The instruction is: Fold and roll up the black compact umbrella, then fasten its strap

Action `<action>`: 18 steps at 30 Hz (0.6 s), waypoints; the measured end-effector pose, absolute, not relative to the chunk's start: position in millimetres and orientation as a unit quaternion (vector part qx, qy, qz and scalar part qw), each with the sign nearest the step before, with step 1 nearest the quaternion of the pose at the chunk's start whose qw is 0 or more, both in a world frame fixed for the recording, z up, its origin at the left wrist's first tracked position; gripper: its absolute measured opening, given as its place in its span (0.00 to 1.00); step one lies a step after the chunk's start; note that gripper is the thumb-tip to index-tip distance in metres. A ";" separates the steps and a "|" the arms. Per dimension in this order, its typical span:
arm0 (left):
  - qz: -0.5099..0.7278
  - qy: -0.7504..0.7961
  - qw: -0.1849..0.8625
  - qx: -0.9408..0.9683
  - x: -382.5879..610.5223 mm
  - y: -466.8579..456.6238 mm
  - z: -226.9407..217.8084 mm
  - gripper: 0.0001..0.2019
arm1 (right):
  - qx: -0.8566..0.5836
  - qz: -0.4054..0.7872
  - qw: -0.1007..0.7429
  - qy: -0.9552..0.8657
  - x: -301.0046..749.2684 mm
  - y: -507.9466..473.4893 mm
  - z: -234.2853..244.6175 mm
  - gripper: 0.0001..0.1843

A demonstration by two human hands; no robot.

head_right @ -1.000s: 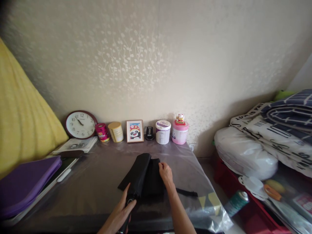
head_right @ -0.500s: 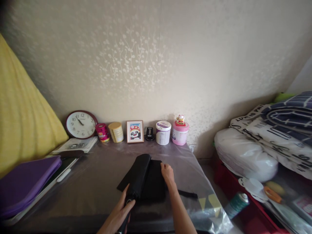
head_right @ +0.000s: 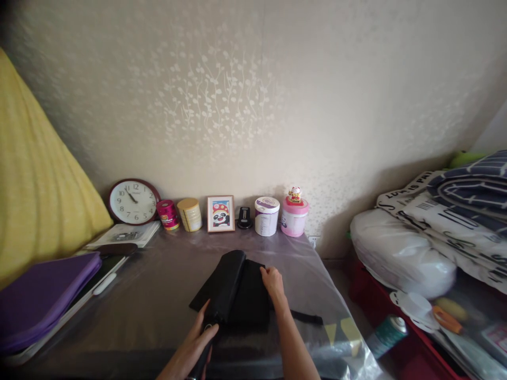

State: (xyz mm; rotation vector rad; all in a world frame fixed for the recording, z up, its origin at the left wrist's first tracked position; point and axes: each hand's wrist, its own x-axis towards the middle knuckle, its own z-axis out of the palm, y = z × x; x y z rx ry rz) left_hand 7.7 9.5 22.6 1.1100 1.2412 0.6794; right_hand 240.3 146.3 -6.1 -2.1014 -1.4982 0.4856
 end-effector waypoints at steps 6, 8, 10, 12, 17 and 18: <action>0.292 0.542 0.625 0.480 7.2 8.2 28.2 0.40 | -0.757 0.198 0.313 -0.538 243.3 140.9 -2.3 0.14; 0.282 0.560 0.611 0.483 9.0 7.8 30.0 0.39 | -0.749 0.212 0.335 -0.530 242.4 141.5 2.1 0.16; 0.268 0.584 0.585 0.495 11.1 8.0 29.3 0.36 | -0.739 0.226 0.359 -0.523 240.1 143.5 7.6 0.17; 0.256 0.600 0.550 0.522 12.6 9.0 25.8 0.35 | -0.728 0.236 0.383 -0.517 235.7 146.4 13.9 0.17; 0.250 0.599 0.470 0.599 14.3 11.8 15.8 0.33 | -0.699 0.267 0.422 -0.512 214.5 154.0 29.7 0.16; 0.244 0.602 0.461 0.604 14.8 11.9 15.3 0.33 | -0.694 0.276 0.423 -0.512 209.1 155.4 32.4 0.16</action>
